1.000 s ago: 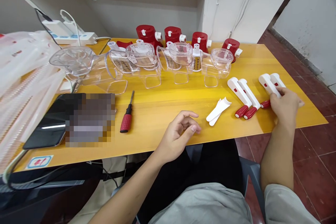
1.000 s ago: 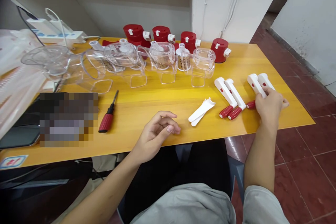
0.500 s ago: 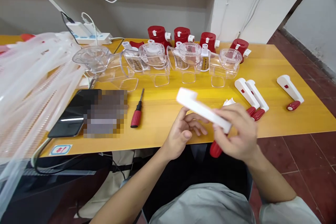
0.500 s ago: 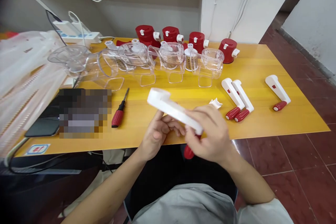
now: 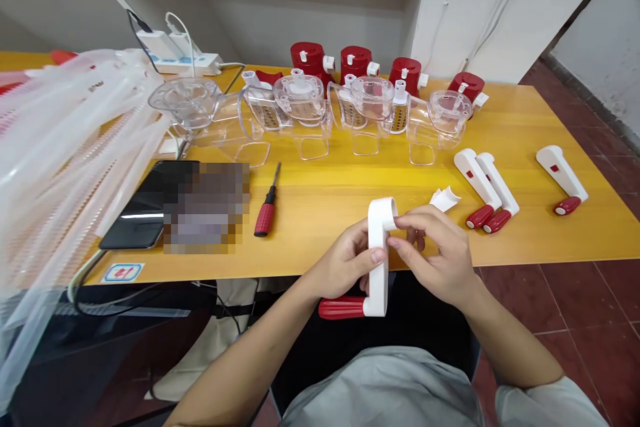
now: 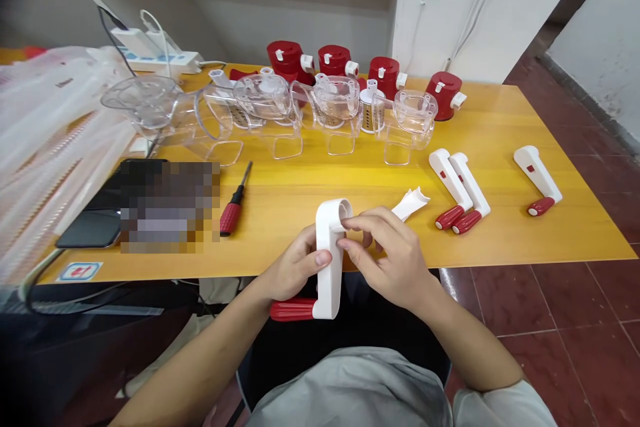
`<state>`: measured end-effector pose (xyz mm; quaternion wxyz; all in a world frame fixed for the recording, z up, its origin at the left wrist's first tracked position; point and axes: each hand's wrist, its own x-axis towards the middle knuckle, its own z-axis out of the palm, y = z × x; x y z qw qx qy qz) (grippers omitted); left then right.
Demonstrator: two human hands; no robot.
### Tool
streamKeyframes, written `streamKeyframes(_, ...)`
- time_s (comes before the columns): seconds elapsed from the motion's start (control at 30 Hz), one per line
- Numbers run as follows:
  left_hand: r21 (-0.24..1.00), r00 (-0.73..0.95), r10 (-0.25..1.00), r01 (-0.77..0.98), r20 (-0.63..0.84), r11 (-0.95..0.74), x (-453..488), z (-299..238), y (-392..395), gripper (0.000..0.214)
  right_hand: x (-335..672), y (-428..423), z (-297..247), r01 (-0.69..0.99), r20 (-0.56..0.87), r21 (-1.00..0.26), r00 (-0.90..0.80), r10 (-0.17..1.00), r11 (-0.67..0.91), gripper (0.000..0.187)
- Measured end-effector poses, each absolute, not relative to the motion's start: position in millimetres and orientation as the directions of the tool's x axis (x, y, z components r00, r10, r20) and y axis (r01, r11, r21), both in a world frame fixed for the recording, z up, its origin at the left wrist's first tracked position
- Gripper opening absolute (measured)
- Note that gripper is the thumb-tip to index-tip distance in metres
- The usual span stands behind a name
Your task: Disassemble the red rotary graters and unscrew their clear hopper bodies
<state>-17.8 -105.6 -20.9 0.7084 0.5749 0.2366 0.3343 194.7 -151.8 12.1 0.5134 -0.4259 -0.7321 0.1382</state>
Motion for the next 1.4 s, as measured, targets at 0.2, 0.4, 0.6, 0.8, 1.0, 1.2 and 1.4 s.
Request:
streamKeyframes(0.2, 0.988, 0.691, 0.722, -0.114, 0.001, 0.108, -18.8, -22.7, -104.6, 0.078, 196.8, -148.2, 5.7, 0.496, 0.716, -0.553, -0.128, 0.687, 0.669, 0.014)
streamKeyframes(0.4, 0.985, 0.714, 0.700, -0.119, -0.005, 0.128, -15.6, -23.4, -105.3, 0.071, 202.5, -145.6, 5.0, 0.547, 0.741, -0.457, -0.204, 0.640, 0.702, 0.018)
streamKeyframes(0.6, 0.977, 0.677, 0.736, -0.170, 0.022, 0.127, -12.5, -19.9, -109.5, 0.067, 203.3, -144.4, 7.4, 0.594, 0.757, -0.377, -0.245, 0.605, 0.711, 0.019)
streamKeyframes(0.8, 0.977, 0.628, 0.778, -0.171, 0.006, 0.130, -11.6, -15.7, -108.5, 0.067, 197.5, -146.8, 6.4, 0.639, 0.757, -0.345, -0.243, 0.606, 0.687, 0.019)
streamKeyframes(1.0, 0.928, 0.428, 0.898, -0.282, -0.105, 0.243, -20.4, -23.8, -105.3, 0.076, 253.4, -154.8, 25.5, 0.738, 0.794, -0.432, 0.039, 0.606, 0.518, 0.013)
streamKeyframes(1.2, 0.906, 0.379, 0.913, -0.316, -0.151, 0.281, -14.2, -26.5, -102.4, 0.076, 330.2, -163.2, 50.4, 0.797, 0.647, -0.539, 0.185, 0.740, 0.273, 0.011)
streamKeyframes(1.4, 0.908, 0.379, 0.910, -0.297, -0.171, 0.294, -10.8, -22.7, -99.3, 0.081, 345.7, -159.1, 50.3, 0.819, 0.544, -0.570, 0.313, 0.779, 0.069, 0.028)
